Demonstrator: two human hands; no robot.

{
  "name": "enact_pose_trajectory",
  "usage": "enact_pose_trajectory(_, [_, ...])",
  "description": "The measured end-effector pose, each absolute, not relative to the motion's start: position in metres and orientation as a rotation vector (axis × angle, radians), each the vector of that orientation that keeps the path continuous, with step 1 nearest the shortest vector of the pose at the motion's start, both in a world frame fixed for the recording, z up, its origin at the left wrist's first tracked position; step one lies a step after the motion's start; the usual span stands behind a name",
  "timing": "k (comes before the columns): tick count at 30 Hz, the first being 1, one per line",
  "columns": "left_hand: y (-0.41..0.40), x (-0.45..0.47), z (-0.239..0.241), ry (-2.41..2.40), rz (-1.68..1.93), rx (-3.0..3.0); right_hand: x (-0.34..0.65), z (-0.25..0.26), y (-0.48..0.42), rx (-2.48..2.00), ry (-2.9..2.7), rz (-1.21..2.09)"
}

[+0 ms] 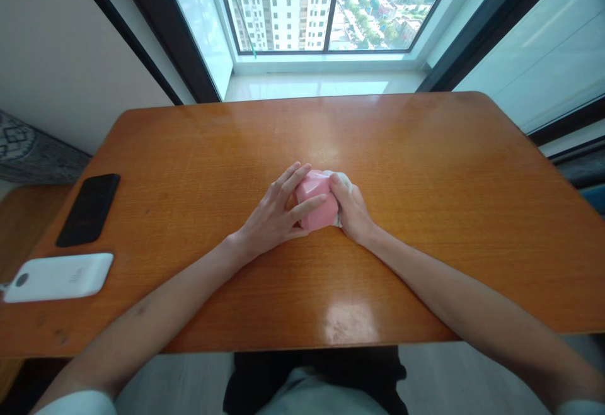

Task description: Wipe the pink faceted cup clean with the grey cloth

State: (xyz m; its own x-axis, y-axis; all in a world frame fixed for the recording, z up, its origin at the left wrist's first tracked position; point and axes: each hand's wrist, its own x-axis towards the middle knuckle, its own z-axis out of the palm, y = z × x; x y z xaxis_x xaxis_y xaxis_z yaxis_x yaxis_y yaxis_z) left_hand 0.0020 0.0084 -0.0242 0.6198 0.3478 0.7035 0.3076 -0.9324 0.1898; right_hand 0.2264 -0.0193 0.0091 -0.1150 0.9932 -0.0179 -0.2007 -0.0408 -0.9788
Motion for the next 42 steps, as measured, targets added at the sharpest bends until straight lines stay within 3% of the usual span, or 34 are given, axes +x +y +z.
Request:
enact_pose_trajectory(8, [0.011,0.000,-0.023,0.588,1.330,2.678,0.229,0.007,-0.023,-0.990,-1.283,1.428])
enact_pose_trajectory(19, [0.008,0.001,-0.020,0.434,1.281,2.262,0.228,0.006,-0.022,-0.583,-1.963,0.583])
enact_pose_trajectory(28, [0.005,-0.009,-0.004,0.470,0.876,1.690,0.226,0.002,-0.023,-0.481,-2.114,0.071])
enact_pose_trajectory(38, [0.014,-0.008,-0.013,0.418,0.886,1.516,0.219,0.000,-0.038,-0.748,-2.009,-0.347])
enact_pose_trajectory(42, [0.009,-0.007,-0.007,0.415,0.856,1.466,0.220,0.002,-0.037,-0.790,-1.972,-0.250])
